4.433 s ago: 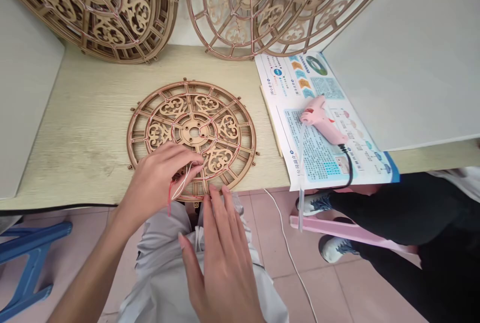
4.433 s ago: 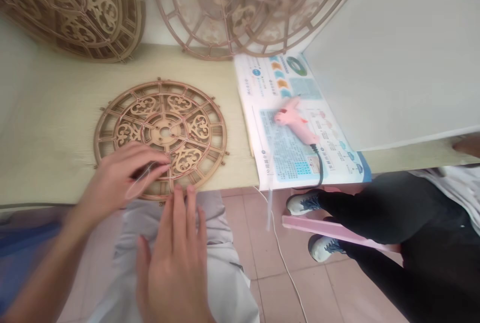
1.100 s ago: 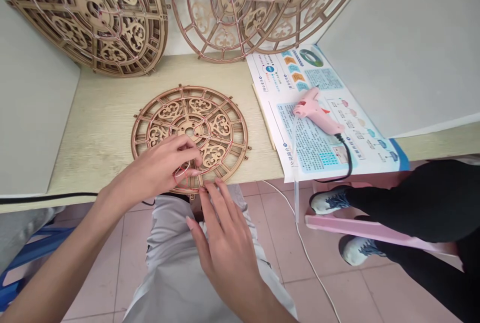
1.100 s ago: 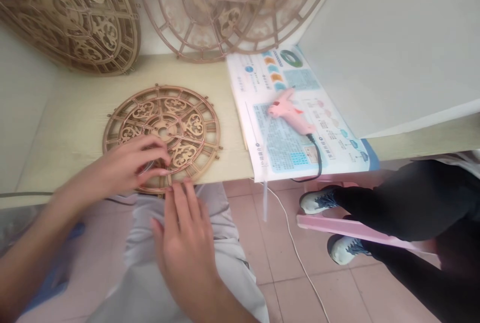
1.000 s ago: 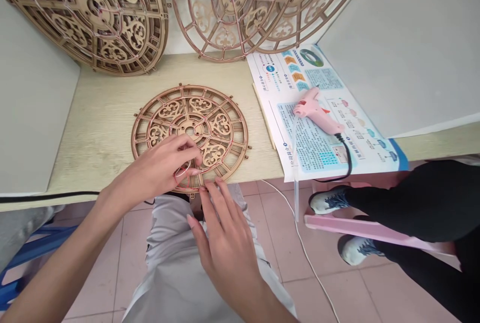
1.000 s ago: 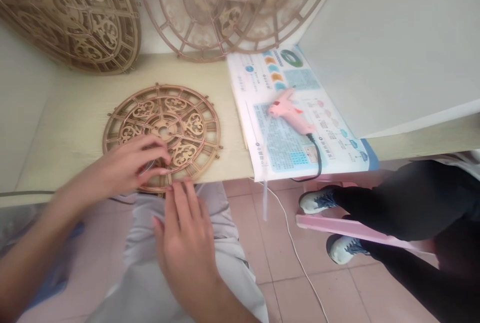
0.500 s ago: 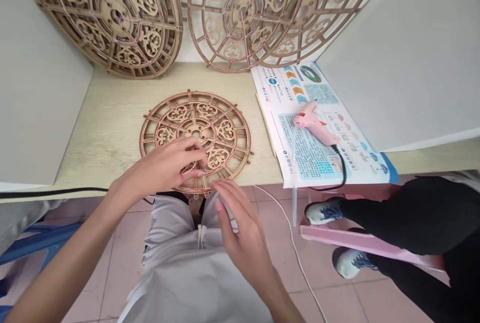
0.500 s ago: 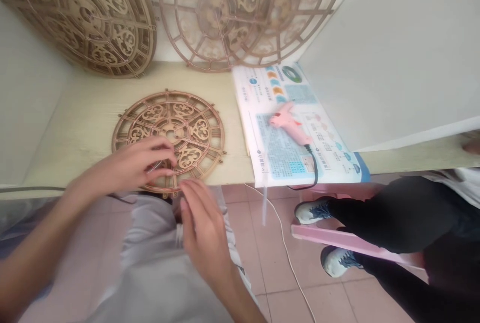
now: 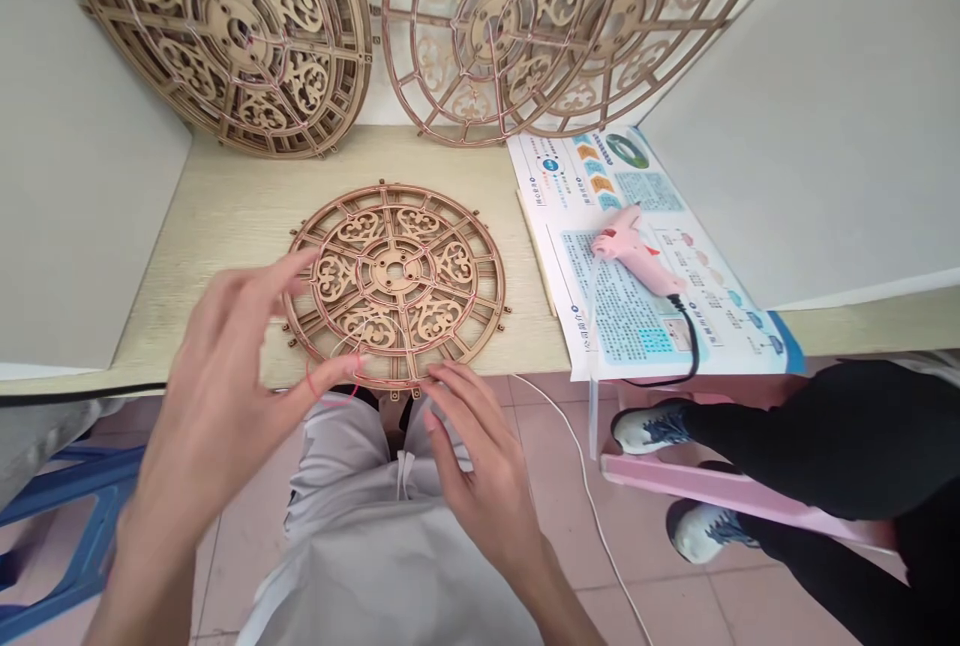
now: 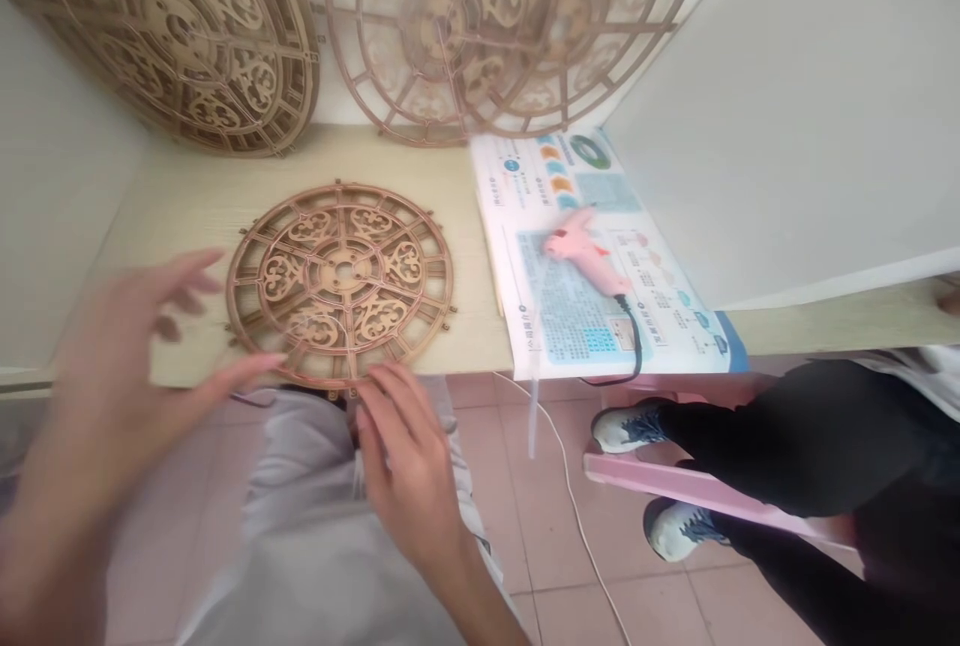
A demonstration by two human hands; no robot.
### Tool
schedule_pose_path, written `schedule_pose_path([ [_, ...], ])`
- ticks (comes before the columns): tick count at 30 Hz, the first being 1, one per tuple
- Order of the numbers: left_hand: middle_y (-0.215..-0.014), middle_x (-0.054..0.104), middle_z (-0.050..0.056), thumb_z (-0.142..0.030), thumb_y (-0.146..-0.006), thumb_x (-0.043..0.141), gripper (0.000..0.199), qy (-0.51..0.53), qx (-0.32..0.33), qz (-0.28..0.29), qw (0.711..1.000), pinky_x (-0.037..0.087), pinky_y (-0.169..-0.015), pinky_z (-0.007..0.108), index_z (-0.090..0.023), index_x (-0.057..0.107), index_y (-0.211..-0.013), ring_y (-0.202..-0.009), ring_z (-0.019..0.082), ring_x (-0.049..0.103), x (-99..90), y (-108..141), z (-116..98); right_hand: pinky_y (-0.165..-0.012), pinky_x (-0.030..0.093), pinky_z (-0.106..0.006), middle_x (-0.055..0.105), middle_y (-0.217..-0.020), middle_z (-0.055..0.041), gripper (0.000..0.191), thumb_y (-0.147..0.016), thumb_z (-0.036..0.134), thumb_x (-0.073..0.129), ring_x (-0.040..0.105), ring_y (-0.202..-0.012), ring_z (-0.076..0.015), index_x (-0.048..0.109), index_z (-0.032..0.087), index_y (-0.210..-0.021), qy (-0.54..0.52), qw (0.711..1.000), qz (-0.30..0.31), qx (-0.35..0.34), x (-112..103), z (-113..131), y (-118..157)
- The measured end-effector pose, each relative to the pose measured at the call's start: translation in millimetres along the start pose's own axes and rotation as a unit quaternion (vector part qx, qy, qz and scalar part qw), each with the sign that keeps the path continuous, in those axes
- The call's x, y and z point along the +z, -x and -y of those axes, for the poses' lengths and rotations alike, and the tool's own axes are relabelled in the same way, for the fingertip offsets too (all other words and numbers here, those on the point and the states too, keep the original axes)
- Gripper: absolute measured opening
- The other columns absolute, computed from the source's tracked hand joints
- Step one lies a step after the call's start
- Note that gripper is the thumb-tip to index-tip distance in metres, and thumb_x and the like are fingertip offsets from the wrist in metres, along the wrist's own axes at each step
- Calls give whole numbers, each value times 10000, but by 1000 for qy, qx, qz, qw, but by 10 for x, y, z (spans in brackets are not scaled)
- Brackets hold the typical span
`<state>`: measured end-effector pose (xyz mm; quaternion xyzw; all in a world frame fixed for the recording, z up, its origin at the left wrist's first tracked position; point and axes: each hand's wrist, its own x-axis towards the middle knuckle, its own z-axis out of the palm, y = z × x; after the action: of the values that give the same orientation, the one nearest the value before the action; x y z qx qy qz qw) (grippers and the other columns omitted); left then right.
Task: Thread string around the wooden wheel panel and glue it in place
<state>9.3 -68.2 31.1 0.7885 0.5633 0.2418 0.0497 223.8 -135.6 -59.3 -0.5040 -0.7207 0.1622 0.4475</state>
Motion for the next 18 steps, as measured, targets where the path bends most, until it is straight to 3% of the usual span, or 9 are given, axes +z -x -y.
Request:
schedule_pose_path([
  [3, -1032, 578, 42, -640, -884, 667, 670, -11, -55, -85, 995, 521, -672, 345, -274, 490, -1417, -807, 191, 576, 42, 269, -135, -1151, 501, -389, 660, -1293, -137, 331, -953, 33, 563, 551, -1349, -211, 646, 123, -1260, -3, 1000, -5, -6, 1, -15, 2],
  [5, -1020, 583, 42, -410, -961, 654, 428, 0, -89, -120, 989, 526, -713, 331, -251, 544, -1343, -792, 168, 567, 75, 401, -233, -1158, 494, -381, 658, -1298, -136, 339, -950, 31, 567, 544, -1356, -208, 642, 123, -1268, -6, 1000, -6, -10, 2, -26, 7],
  [6, -957, 596, 32, -314, -934, 693, 307, -11, -60, -152, 987, 517, -693, 320, -246, 609, -1222, -754, 159, 557, 84, 449, -282, -1165, 486, -375, 657, -1303, -135, 345, -949, 29, 568, 538, -1363, -205, 638, 121, -1274, -6, 1000, -6, -11, 4, -31, 11],
  [7, -986, 617, 31, -216, -924, 686, 205, -9, -18, -142, 990, 522, -717, 319, -250, 634, -1119, -751, 147, 570, 88, 483, -329, -1174, 477, -368, 656, -1308, -134, 353, -949, 26, 568, 531, -1371, -201, 632, 118, -1283, -6, 1000, -6, -12, 6, -34, 14],
  [9, -1057, 649, 36, -72, -890, 649, 229, 7, 84, -143, 986, 531, -754, 317, -250, 637, -1033, -860, 162, 621, 96, 511, -407, -1185, 464, -354, 659, -1311, -128, 372, -948, 22, 565, 523, -1381, -191, 615, 113, -1305, -4, 1000, -6, -12, 11, -36, 17],
  [11, -1096, 671, 44, -36, -887, 621, 277, 18, 142, -118, 983, 530, -849, 347, -235, 635, -1079, -979, 195, 630, 128, 487, -444, -1187, 463, -351, 663, -1309, -124, 378, -950, 21, 559, 524, -1381, -187, 607, 112, -1314, -5, 1000, -7, -11, 19, -33, 19],
  [13, -1118, 683, 63, -95, -922, 628, 266, -6, 151, -52, 987, 508, -924, 391, -202, 621, -1165, -1038, 232, 615, 201, 429, -420, -1181, 470, -356, 665, -1307, -123, 363, -953, 24, 552, 529, -1377, -189, 612, 114, -1299, -8, 1000, -12, -8, 28, -26, 21],
  [15, -1164, 663, 90, -199, -976, 604, 211, -47, 139, 20, 989, 494, -907, 417, -180, 606, -1187, -1072, 273, 598, 298, 366, -336, -1175, 477, -361, 664, -1309, -125, 353, -954, 28, 551, 530, -1377, -194, 616, 115, -1290, -10, 1000, -18, -3, 35, -21, 26],
  [18, -1123, 647, 94, -293, -1009, 572, 150, -56, 134, 62, 987, 488, -841, 387, -164, 603, -1078, -1048, 278, 598, 406, 318, -157, -1176, 477, -356, 663, -1315, -123, 372, -953, 20, 549, 528, -1382, -191, 604, 117, -1308, -17, 1000, -18, -2, 44, -27, 36],
])
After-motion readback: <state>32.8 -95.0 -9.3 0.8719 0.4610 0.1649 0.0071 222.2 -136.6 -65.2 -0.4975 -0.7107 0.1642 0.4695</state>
